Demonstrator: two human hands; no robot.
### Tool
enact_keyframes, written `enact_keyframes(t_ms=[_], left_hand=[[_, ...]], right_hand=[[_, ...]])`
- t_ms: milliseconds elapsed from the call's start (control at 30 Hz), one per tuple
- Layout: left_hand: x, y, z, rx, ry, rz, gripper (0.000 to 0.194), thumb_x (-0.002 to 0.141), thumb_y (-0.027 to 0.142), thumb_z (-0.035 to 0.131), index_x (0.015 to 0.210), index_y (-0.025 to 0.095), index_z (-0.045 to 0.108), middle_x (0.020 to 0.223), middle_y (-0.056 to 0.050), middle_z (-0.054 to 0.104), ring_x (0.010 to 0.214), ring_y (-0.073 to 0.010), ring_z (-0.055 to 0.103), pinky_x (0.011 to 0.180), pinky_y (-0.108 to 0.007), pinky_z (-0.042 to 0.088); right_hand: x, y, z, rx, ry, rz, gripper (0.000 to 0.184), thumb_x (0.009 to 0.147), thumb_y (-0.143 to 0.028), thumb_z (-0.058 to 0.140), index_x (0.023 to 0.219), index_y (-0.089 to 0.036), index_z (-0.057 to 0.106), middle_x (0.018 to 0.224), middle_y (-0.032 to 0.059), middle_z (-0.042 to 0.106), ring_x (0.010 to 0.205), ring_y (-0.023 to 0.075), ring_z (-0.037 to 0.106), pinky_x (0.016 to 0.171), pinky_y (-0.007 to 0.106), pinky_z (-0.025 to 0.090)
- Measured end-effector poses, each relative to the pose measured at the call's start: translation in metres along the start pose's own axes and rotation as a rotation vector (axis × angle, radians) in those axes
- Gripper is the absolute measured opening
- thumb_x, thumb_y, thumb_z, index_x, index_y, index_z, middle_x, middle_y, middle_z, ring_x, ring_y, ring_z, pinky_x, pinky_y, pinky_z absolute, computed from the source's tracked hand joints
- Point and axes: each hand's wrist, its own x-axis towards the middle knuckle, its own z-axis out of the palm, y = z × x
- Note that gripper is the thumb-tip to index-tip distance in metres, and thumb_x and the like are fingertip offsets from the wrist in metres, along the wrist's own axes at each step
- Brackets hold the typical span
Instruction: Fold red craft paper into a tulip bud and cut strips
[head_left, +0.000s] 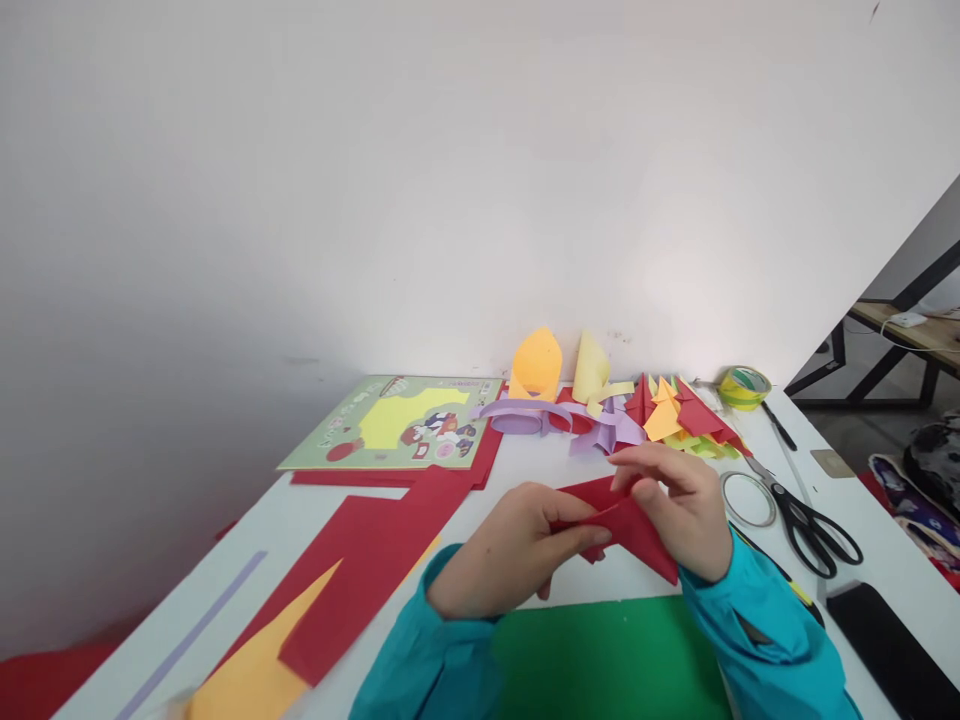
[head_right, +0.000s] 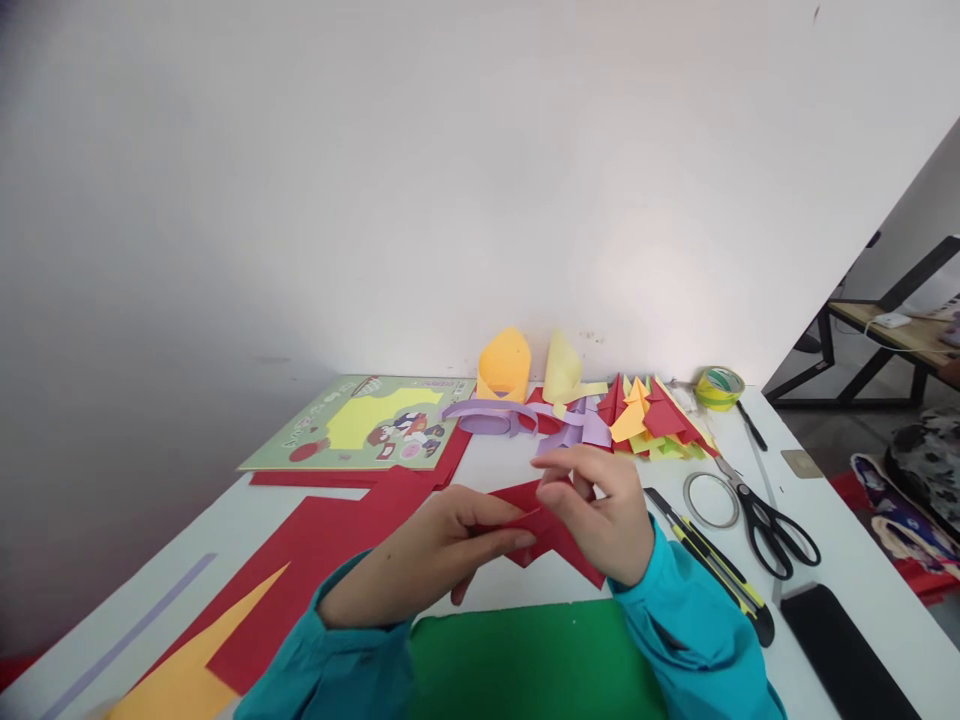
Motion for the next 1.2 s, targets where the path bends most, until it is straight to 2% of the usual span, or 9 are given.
enact_keyframes(t_ms=[100,167,300,433,533,633,767,933,1200], left_hand=[[0.002,0.001,-0.002,-0.120,-0.018,0.002,0.029,0.077,0.036,0.056,0.072,0.013,0.072,0.061,-0.001,0.063,0.036,-0.0040,0.041,0.033,-0.015,0.035],[0.003,0.001,-0.003,-0.173,-0.084,0.012,0.027,0.076,0.036,0.058,0.073,0.013,0.073,0.061,-0.001,0.063,0.036,-0.0030,0.040,0.032,-0.014,0.034],[0.007,-0.001,-0.003,-0.287,-0.199,0.054,0.025,0.071,0.036,0.064,0.072,0.013,0.074,0.055,0.000,0.061,0.034,-0.0024,0.037,0.031,-0.014,0.034],[0.011,-0.001,0.000,-0.376,-0.311,0.088,0.027,0.069,0.038,0.067,0.073,0.013,0.075,0.061,-0.004,0.067,0.033,-0.0028,0.038,0.029,-0.015,0.033],[0.015,-0.001,0.005,-0.407,-0.401,0.086,0.032,0.067,0.042,0.068,0.073,0.012,0.075,0.064,-0.006,0.069,0.032,-0.0027,0.038,0.028,-0.016,0.031],[0.019,-0.001,0.011,-0.413,-0.434,0.057,0.036,0.063,0.047,0.070,0.070,0.012,0.074,0.052,-0.001,0.062,0.029,-0.0024,0.036,0.027,-0.016,0.028],[0.022,0.000,0.016,-0.408,-0.533,0.060,0.041,0.066,0.053,0.066,0.070,0.013,0.072,0.040,0.006,0.048,0.026,-0.0032,0.036,0.026,-0.016,0.028],[0.023,0.001,0.015,-0.434,-0.616,0.113,0.045,0.078,0.053,0.054,0.078,0.010,0.069,0.048,-0.001,0.061,0.025,-0.0031,0.034,0.027,-0.016,0.024],[0.025,-0.003,0.015,-0.567,-0.622,0.088,0.043,0.072,0.053,0.061,0.078,0.011,0.064,0.046,0.001,0.058,0.024,-0.0038,0.035,0.026,-0.017,0.026]], right_hand=[[0.003,0.002,-0.008,0.218,0.000,0.068,0.029,0.087,-0.043,0.047,0.095,-0.022,0.066,0.086,0.0051,0.066,0.080,0.0171,0.059,0.071,0.029,0.046],[0.006,0.005,-0.012,0.341,-0.105,0.107,0.029,0.085,-0.044,0.051,0.086,-0.020,0.067,0.090,0.0070,0.065,0.086,0.0196,0.058,0.076,0.033,0.045],[0.009,0.012,-0.011,0.601,-0.334,0.197,0.033,0.073,-0.049,0.062,0.060,-0.020,0.055,0.072,0.0058,0.062,0.075,0.0203,0.057,0.072,0.036,0.046],[0.005,0.019,-0.003,0.775,-0.349,0.160,0.040,0.068,-0.049,0.066,0.050,-0.021,0.044,0.051,-0.0009,0.048,0.057,0.0158,0.053,0.061,0.033,0.045],[0.000,0.024,0.001,0.886,-0.328,0.207,0.047,0.065,-0.054,0.066,0.047,-0.021,0.037,0.044,-0.0054,0.038,0.038,0.0088,0.037,0.043,0.026,0.037],[-0.004,0.029,-0.002,0.909,-0.314,0.273,0.048,0.065,-0.054,0.067,0.046,-0.021,0.037,0.043,-0.0070,0.035,0.034,0.0051,0.027,0.037,0.022,0.027],[-0.002,0.030,-0.012,0.887,-0.488,0.358,0.042,0.063,-0.049,0.071,0.050,-0.018,0.045,0.042,-0.0070,0.038,0.036,0.0049,0.027,0.038,0.020,0.022],[0.005,0.029,-0.017,0.775,-0.478,0.496,0.041,0.061,-0.046,0.074,0.050,-0.017,0.047,0.041,-0.0075,0.041,0.036,0.0046,0.031,0.038,0.019,0.024],[0.012,0.030,-0.015,0.776,-0.562,0.653,0.044,0.051,-0.044,0.079,0.046,-0.016,0.046,0.037,-0.0096,0.039,0.033,0.0027,0.031,0.034,0.017,0.022]])
